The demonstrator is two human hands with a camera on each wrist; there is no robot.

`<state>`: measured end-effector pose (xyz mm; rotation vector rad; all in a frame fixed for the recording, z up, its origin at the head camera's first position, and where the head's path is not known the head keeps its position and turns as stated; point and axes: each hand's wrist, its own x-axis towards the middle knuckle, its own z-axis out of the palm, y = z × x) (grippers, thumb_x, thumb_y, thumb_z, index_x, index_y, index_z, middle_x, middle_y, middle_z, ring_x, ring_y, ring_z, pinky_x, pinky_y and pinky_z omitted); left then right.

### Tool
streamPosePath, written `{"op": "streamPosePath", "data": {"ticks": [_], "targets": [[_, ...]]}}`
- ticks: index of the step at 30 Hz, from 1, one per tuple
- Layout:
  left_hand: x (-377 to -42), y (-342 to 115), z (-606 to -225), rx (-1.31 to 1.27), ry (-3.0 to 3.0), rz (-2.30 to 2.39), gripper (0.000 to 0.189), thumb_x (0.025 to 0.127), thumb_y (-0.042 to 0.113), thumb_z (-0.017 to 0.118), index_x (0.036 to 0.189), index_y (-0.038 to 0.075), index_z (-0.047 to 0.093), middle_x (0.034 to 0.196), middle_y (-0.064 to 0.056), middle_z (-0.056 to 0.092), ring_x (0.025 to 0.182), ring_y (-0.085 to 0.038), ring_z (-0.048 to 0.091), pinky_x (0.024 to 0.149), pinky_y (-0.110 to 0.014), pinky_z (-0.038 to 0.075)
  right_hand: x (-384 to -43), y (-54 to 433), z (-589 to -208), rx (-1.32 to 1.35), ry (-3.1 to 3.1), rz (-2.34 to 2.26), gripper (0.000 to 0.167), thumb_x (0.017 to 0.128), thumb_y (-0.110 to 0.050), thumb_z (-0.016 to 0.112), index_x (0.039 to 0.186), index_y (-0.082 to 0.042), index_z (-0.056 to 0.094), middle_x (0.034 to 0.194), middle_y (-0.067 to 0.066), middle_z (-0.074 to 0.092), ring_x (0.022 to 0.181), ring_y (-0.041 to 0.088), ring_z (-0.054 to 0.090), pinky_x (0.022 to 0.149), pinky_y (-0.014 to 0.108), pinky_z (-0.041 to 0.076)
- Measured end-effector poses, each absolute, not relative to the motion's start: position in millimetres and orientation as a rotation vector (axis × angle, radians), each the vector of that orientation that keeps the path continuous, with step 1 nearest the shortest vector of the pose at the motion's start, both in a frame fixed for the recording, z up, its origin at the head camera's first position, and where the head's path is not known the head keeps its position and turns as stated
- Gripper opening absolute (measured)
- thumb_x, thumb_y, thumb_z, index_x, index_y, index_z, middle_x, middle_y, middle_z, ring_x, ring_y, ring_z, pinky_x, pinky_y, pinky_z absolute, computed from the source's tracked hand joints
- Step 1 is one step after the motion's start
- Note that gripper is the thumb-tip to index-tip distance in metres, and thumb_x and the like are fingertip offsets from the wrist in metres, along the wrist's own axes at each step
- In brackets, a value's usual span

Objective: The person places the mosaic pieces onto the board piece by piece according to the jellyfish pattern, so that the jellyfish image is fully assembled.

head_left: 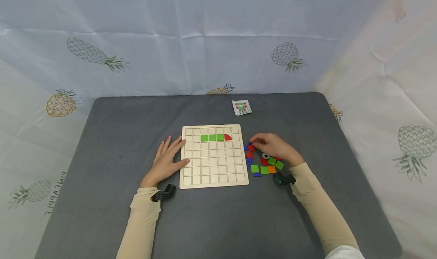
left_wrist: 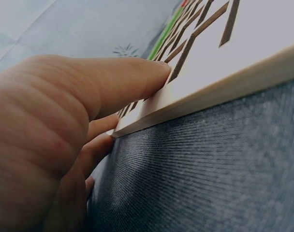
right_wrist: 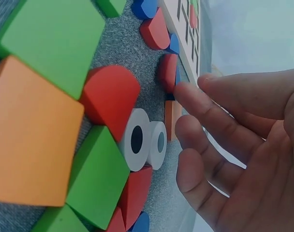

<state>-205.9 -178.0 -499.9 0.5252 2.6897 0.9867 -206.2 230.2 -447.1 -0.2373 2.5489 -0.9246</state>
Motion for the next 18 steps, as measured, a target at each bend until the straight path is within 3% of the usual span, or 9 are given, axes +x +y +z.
{"op": "streamPosePath", "data": {"ticks": [7,13,18], "targets": [[-206.0,-178.7,-500.0,0.524,2.687,0.991,0.08,0.092,0.036,0.073,0.159,0.015,0.035,0.169,-0.01,0.024,0.16,-0.038,0.0,0.128,-0.056,-0.007,-206.5,227.3,-447.0,-0.238,2.559,-0.908,0.028,0.103,-0.013,0.058,0.129,-0.007,0.066,0.117,0.013,0.07,0.096,0.024,0.063,0.084,0.038,0.058],[-205.9,-178.8,-500.1,0.523,2.692,0.983,0.08,0.092,0.037,0.073,0.159,0.014,0.035,0.169,-0.011,0.024,0.16,-0.038,0.0,0.128,-0.057,-0.007,-205.0,221.5,-449.9,-0.29,2.589,-0.793,0.029,0.099,-0.009,0.064,0.127,-0.007,0.066,0.12,0.012,0.07,0.103,0.024,0.065,0.089,0.042,0.059],[-206.3,-178.5,-500.8,0.524,2.695,0.975,0.08,0.092,0.037,0.073,0.159,0.015,0.035,0.169,-0.01,0.025,0.16,-0.038,0.0,0.128,-0.056,-0.006,-203.2,215.7,-452.3,-0.374,2.628,-0.667,0.03,0.096,-0.008,0.066,0.126,-0.006,0.068,0.115,0.011,0.066,0.099,0.024,0.06,0.09,0.042,0.057]]}}
